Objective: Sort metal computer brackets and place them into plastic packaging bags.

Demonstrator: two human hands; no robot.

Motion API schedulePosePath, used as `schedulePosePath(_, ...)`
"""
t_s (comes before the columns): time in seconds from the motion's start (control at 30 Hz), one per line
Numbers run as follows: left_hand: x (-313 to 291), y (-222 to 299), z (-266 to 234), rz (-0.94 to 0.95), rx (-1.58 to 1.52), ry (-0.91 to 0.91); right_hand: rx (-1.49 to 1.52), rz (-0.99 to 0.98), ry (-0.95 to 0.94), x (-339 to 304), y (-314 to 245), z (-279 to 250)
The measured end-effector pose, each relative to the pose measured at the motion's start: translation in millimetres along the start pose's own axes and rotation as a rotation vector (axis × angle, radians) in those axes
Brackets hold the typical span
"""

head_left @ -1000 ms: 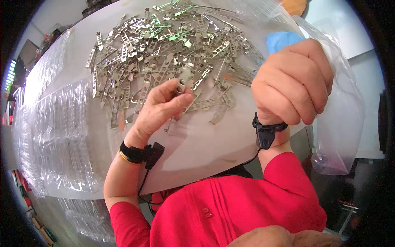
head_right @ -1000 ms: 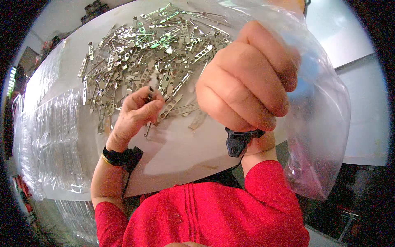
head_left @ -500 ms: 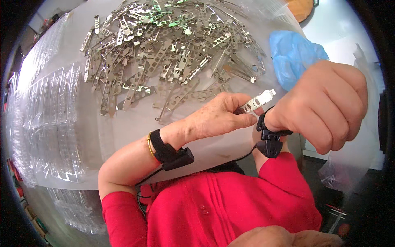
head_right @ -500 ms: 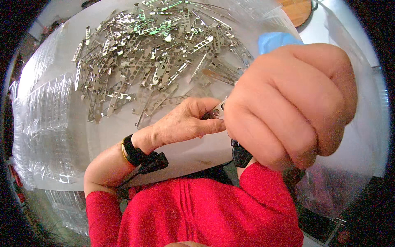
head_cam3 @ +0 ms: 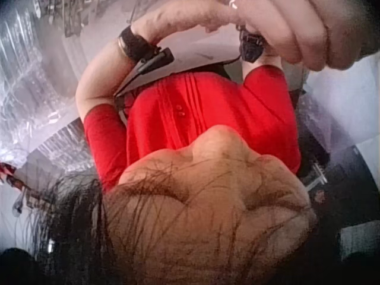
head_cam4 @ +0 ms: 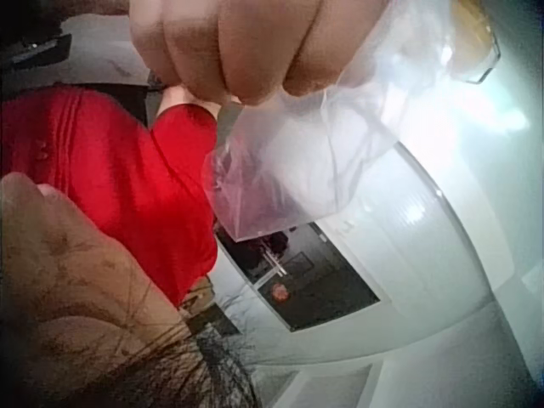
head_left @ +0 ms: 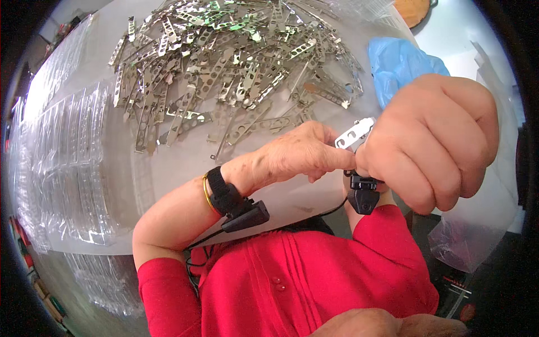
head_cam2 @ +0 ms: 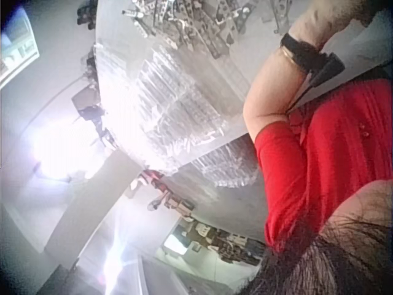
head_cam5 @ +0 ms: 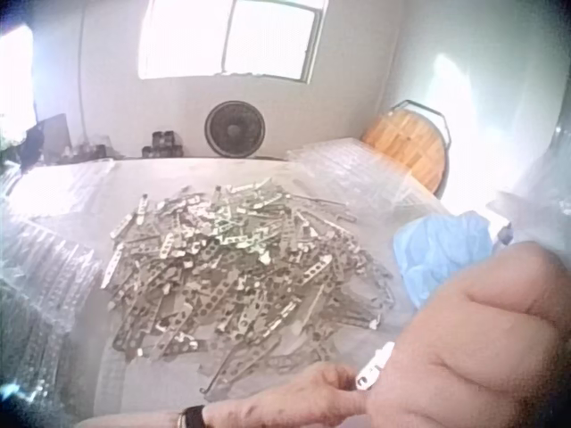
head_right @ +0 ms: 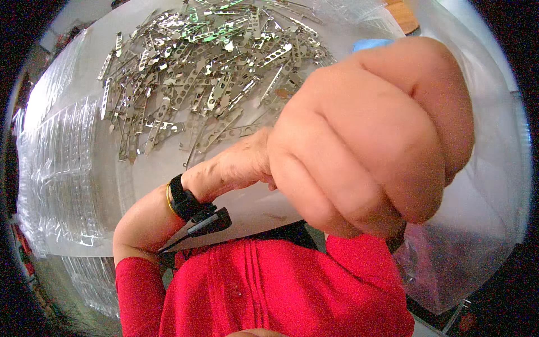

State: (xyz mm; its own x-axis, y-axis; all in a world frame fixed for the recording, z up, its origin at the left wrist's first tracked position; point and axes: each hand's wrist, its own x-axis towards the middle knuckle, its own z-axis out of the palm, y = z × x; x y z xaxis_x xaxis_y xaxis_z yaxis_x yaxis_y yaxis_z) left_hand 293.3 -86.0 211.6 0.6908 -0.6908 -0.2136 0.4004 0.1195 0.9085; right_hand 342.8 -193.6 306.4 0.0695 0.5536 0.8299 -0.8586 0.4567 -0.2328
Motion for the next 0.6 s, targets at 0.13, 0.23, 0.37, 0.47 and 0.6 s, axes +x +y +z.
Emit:
schedulePosePath(0.13,7.0,-15.6,-3.3,-0.016,-0.072,-0.025,-0.032,-0.023,0.084,-0.3,4.3,2.4)
schedulePosePath(0.23,7.6,-20.9,-5.0,0.014,-0.109,-0.075,-0.039,0.001,0.128,1.1,3.3,0.7)
schedulePosePath(0.37,2.9,-16.8,-4.8,-0.041,-0.171,-0.041,-0.065,0.012,0.194,-1.6,1.8,2.8)
schedulePosePath(0.47,1.1,-22.5,-6.6,-0.02,-0.2,-0.007,-0.003,0.039,0.137,0.7,6.7,-5.2)
schedulePosePath(0.6,11.3,-39.7,-5.9,0.09,-0.266,-0.013,-0.016,0.172,0.108,4.0,-0.5,-7.2)
